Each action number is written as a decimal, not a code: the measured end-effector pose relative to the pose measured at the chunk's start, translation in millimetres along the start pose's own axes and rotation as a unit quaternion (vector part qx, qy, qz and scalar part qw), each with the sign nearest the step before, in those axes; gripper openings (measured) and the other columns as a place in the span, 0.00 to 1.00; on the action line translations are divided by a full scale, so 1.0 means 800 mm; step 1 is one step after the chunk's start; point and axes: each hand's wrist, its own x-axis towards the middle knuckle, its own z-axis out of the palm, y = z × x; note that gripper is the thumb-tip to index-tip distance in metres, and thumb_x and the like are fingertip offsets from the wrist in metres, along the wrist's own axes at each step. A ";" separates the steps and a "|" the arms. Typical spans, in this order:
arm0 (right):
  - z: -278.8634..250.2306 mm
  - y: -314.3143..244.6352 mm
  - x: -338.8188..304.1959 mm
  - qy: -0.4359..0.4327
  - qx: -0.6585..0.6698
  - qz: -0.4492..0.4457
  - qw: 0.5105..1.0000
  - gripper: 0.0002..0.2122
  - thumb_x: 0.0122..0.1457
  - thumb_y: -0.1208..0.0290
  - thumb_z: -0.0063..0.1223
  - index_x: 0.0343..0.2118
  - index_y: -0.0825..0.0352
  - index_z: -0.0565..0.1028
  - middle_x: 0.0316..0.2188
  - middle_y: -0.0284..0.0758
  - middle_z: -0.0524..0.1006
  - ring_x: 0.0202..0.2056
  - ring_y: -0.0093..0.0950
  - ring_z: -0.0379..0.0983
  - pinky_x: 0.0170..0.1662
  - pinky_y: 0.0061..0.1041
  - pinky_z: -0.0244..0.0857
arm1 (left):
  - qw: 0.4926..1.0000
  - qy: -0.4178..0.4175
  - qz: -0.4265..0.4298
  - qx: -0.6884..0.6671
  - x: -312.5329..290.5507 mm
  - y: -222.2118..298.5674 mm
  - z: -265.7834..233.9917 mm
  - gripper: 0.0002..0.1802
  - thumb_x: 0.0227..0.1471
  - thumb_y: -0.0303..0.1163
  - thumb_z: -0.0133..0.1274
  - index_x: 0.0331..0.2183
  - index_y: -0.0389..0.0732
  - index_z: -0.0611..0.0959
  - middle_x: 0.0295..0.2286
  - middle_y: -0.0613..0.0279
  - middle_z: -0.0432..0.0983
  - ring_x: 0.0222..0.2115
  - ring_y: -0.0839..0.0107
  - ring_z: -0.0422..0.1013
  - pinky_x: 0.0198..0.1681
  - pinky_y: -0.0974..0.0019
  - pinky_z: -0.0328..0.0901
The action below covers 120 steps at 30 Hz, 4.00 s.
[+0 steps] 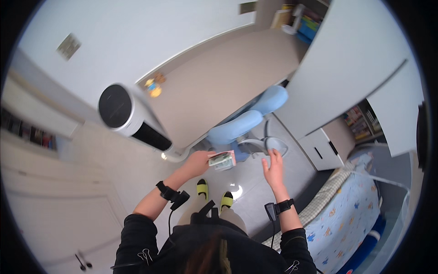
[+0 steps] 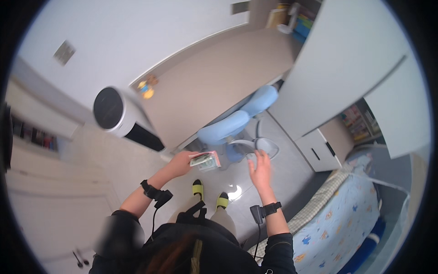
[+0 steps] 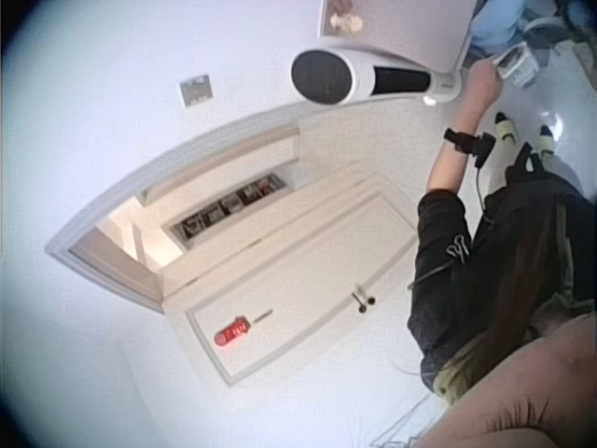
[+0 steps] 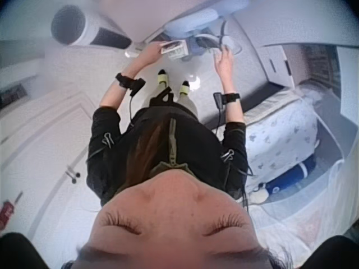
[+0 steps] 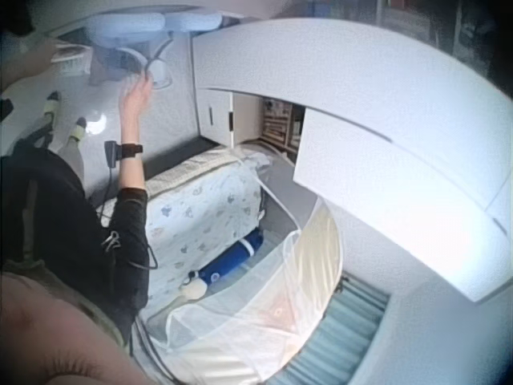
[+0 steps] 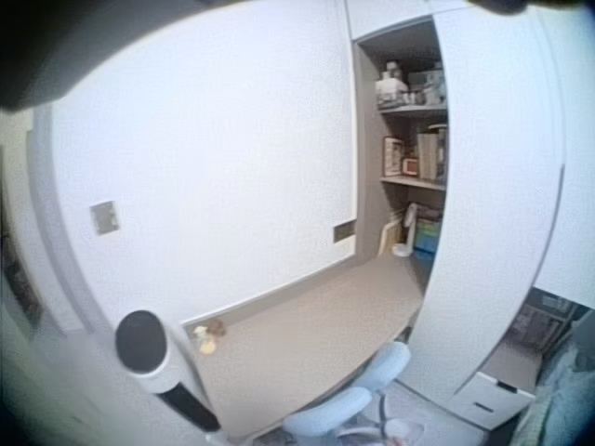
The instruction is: The person folds a cloth and places it in a wardrobe, then uses a pink brush to sweep a bed and a pillow. They fold a small cloth and store it in the wardrobe, retrieve a small box from a drawer, and place a book into a bookshelf.
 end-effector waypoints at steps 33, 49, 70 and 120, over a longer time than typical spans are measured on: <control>0.510 -0.947 0.037 -0.691 0.397 -0.077 0.599 0.06 0.64 0.76 0.32 0.41 0.68 0.61 0.26 0.40 0.72 0.24 0.26 0.74 0.30 0.27 0.71 | 0.791 0.451 -0.176 -0.373 -0.590 -0.569 -0.248 0.14 0.60 0.36 0.37 0.42 0.35 0.66 0.30 0.57 0.71 0.30 0.65 0.72 0.35 0.66 0.66; 0.880 -1.386 0.329 -0.616 0.454 -0.155 0.624 0.11 0.65 0.68 0.35 0.39 0.71 0.67 0.28 0.37 0.73 0.29 0.25 0.71 0.35 0.24 0.66 | 0.777 0.555 -0.233 -0.184 -0.618 -0.998 -0.710 0.13 0.59 0.38 0.43 0.34 0.37 0.73 0.22 0.55 0.74 0.24 0.58 0.73 0.27 0.62 0.66; 1.419 -2.118 0.473 -0.727 0.225 -0.377 0.528 0.12 0.62 0.65 0.43 0.32 0.69 0.73 0.21 0.35 0.74 0.23 0.24 0.71 0.28 0.24 0.64 | 0.635 0.645 -0.397 -0.149 -0.981 -1.608 -1.171 0.11 0.56 0.36 0.49 0.28 0.38 0.74 0.22 0.55 0.76 0.25 0.58 0.74 0.28 0.63 0.66; 2.444 -3.675 0.515 -0.415 0.466 -0.203 0.754 0.06 0.53 0.75 0.53 0.27 0.68 0.67 0.19 0.28 0.72 0.21 0.14 0.65 0.22 0.19 0.60 | 0.753 0.561 -0.283 -0.195 -1.888 -3.011 -2.182 0.10 0.57 0.34 0.48 0.33 0.37 0.77 0.21 0.62 0.72 0.22 0.75 0.69 0.27 0.69 0.64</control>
